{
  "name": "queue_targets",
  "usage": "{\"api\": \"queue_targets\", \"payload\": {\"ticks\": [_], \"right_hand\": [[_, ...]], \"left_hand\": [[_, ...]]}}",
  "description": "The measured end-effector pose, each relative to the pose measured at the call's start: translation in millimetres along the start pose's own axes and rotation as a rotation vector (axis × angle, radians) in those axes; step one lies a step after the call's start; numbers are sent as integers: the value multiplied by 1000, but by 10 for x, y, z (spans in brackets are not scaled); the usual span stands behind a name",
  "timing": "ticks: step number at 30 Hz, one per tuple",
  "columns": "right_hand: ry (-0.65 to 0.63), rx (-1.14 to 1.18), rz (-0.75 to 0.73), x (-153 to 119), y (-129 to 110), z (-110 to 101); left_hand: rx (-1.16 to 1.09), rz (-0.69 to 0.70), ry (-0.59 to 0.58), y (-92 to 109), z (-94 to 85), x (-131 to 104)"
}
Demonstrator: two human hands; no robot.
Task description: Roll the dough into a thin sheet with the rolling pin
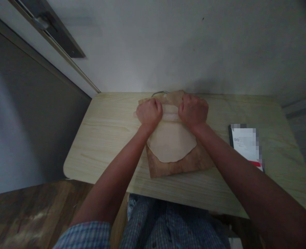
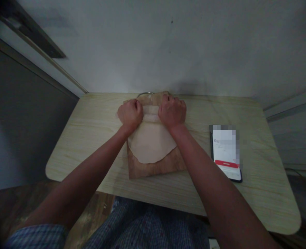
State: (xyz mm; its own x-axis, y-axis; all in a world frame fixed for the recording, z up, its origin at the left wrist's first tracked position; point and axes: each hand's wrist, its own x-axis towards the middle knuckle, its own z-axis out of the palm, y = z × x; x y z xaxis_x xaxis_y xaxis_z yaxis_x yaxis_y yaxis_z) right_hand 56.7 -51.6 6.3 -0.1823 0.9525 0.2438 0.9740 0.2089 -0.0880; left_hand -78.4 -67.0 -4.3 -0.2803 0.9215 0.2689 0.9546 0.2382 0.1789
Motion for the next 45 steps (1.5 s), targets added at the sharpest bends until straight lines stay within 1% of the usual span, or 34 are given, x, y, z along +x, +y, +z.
{"api": "queue_targets", "payload": {"ticks": [4, 8, 13, 18, 24, 29, 34, 39, 42, 45], "right_hand": [[66, -16, -53, 67, 15, 28], [87, -40, -90, 146, 27, 42], [80, -61, -115, 268, 24, 31], [54, -41, -91, 373, 43, 56], [41, -37, -80, 370, 42, 55], [27, -49, -102, 248, -8, 31], [35, -36, -55, 11, -55, 45], [48, 12, -68, -286, -105, 70], [54, 26, -88, -442, -129, 79], [73, 33, -108, -565, -134, 78]], "left_hand": [[18, 0, -12, 32, -3, 97], [5, -3, -25, 37, 22, 183], [-31, -3, -43, 40, 79, 321], [-42, -19, -70, 67, 114, 442], [-18, -13, -87, 70, 143, 457], [-10, -23, -86, 45, 124, 348], [0, -18, -46, 20, 50, 106], [12, 47, 26, -55, -23, -213], [33, 103, 25, -140, -53, -378], [57, 159, 16, -214, -81, -473]]}}
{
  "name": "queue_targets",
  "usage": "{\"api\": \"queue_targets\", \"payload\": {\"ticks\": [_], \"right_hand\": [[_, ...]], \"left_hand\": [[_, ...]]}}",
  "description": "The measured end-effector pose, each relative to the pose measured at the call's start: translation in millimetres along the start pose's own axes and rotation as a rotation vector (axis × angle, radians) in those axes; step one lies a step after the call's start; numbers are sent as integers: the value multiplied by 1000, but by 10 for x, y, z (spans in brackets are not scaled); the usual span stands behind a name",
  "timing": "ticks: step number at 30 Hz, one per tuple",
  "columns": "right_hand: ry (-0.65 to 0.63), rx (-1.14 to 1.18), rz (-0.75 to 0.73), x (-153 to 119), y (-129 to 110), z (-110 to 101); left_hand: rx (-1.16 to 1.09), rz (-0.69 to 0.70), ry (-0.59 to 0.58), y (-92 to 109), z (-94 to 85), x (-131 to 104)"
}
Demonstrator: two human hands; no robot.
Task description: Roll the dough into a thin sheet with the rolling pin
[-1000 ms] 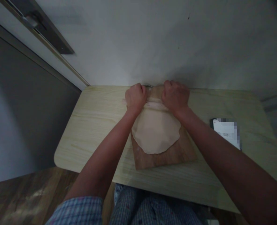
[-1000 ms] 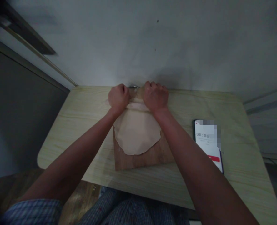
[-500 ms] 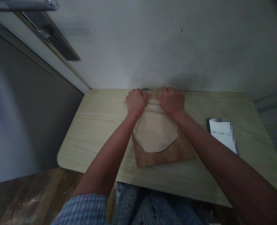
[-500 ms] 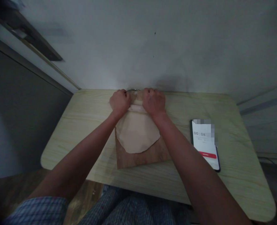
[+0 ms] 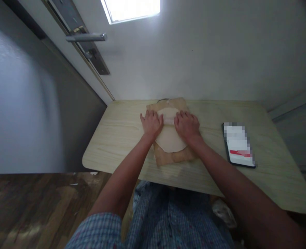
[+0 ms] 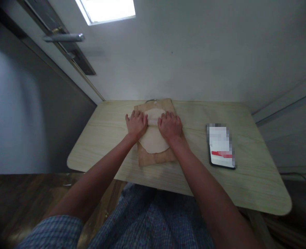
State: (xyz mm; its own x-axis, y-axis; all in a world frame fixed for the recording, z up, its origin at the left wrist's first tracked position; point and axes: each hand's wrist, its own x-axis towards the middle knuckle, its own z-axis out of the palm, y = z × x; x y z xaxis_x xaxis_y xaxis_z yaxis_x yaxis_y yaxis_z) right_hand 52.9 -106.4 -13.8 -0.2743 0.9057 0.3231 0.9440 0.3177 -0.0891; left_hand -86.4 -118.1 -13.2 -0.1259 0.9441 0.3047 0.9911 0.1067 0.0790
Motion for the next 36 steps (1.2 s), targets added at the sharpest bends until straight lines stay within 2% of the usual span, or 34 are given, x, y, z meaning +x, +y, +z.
{"api": "queue_targets", "payload": {"ticks": [6, 10, 18, 23, 30, 36], "right_hand": [[38, 41, -54, -155, 2, -31], [23, 76, -56, -176, 18, -38], [5, 93, -43, -105, 19, -38], [4, 67, -13, 68, 44, 32], [-42, 42, 40, 439, 87, 60], [-43, 50, 73, 725, 100, 87]], "left_hand": [[64, 65, -67, -32, -97, -56], [95, 24, -89, 0, -125, -79], [45, 18, -18, 27, -55, -46], [22, 4, 2, 45, 3, 87], [-37, -98, -103, 77, 54, 414], [-94, -200, -145, 83, 115, 705]]}}
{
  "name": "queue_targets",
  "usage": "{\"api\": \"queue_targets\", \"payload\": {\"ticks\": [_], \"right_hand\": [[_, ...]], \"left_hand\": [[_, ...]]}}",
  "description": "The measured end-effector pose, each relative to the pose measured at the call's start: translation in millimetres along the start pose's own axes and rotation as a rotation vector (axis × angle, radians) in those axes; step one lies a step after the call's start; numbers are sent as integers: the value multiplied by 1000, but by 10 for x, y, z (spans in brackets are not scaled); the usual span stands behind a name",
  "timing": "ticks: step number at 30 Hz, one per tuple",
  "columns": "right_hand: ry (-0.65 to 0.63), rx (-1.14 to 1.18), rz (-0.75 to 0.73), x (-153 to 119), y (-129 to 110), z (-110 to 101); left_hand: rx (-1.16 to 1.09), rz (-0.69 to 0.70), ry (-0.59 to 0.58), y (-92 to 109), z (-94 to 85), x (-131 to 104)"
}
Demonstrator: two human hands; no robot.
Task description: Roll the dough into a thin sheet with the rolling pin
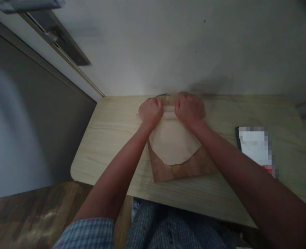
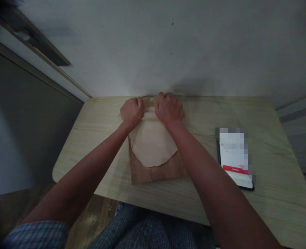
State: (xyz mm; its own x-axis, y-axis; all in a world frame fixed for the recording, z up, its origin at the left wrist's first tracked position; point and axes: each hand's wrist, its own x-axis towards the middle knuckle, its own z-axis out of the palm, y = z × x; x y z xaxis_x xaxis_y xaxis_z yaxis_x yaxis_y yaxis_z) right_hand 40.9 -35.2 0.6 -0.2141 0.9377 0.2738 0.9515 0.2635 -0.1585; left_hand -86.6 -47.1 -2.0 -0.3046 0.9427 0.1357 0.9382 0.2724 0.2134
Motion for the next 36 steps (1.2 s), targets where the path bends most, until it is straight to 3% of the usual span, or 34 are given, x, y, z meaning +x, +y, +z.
{"api": "queue_targets", "payload": {"ticks": [6, 25, 36], "right_hand": [[2, 12, -12, 206, 22, 49], [2, -56, 24, 545, 7, 83], [-24, 0, -28, 431, 21, 102]], "left_hand": [[2, -1, 5, 36, 0, 180], [-22, 103, 33, 102, 16, 452], [0, 100, 18, 44, 109, 389]]}}
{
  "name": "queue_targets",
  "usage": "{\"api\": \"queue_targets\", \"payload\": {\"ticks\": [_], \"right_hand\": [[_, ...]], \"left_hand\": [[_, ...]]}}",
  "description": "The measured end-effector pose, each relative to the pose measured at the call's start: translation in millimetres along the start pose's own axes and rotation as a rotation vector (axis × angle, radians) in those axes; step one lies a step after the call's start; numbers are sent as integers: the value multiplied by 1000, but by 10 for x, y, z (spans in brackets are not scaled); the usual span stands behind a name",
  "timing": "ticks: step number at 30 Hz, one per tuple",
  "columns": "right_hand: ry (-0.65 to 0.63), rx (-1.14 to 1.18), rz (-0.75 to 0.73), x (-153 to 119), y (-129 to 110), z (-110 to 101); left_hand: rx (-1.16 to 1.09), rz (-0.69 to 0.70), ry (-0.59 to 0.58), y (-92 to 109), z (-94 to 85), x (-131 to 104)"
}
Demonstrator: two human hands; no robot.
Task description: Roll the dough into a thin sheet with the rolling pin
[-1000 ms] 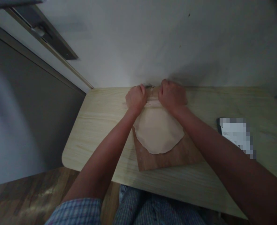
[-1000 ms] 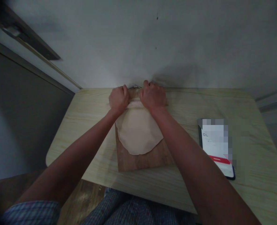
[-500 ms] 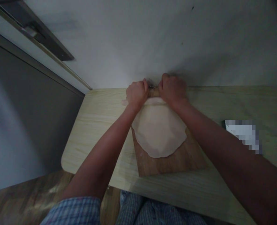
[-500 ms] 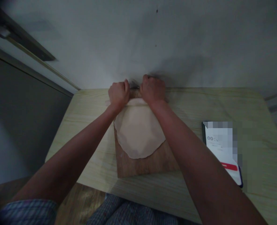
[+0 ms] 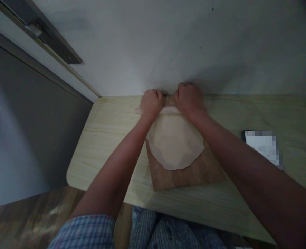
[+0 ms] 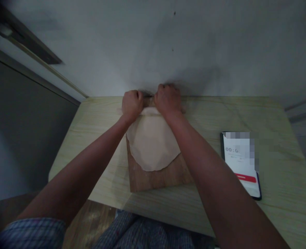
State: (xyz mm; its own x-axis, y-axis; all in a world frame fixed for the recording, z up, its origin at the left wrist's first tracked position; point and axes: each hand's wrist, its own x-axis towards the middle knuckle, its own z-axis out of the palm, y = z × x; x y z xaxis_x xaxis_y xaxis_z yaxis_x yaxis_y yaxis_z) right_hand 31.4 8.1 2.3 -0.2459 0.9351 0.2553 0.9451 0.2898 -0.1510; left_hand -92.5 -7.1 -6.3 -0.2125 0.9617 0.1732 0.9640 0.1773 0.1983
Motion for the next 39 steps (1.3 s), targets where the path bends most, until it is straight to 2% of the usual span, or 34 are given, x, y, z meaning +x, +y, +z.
{"api": "queue_targets", "payload": {"ticks": [7, 15, 24, 28, 34, 39], "right_hand": [[5, -20, 6, -294, -50, -35], [-9, -29, 2, -735, -120, -86], [30, -12, -114, -1185, -94, -131], [46, -12, -131, -1301, -88, -137], [16, -53, -188, -1437, -128, -286], [-33, -151, -120, -1469, -131, -434]], "left_hand": [[63, -58, 47, -10, 9, -300], [59, 73, 174, -72, -52, -771], [75, 162, 151, -184, -140, -1184], [83, 187, 122, -191, -216, -1268], [79, 148, -46, -192, -356, -1226], [78, 100, -49, -214, -406, -1186]]}}
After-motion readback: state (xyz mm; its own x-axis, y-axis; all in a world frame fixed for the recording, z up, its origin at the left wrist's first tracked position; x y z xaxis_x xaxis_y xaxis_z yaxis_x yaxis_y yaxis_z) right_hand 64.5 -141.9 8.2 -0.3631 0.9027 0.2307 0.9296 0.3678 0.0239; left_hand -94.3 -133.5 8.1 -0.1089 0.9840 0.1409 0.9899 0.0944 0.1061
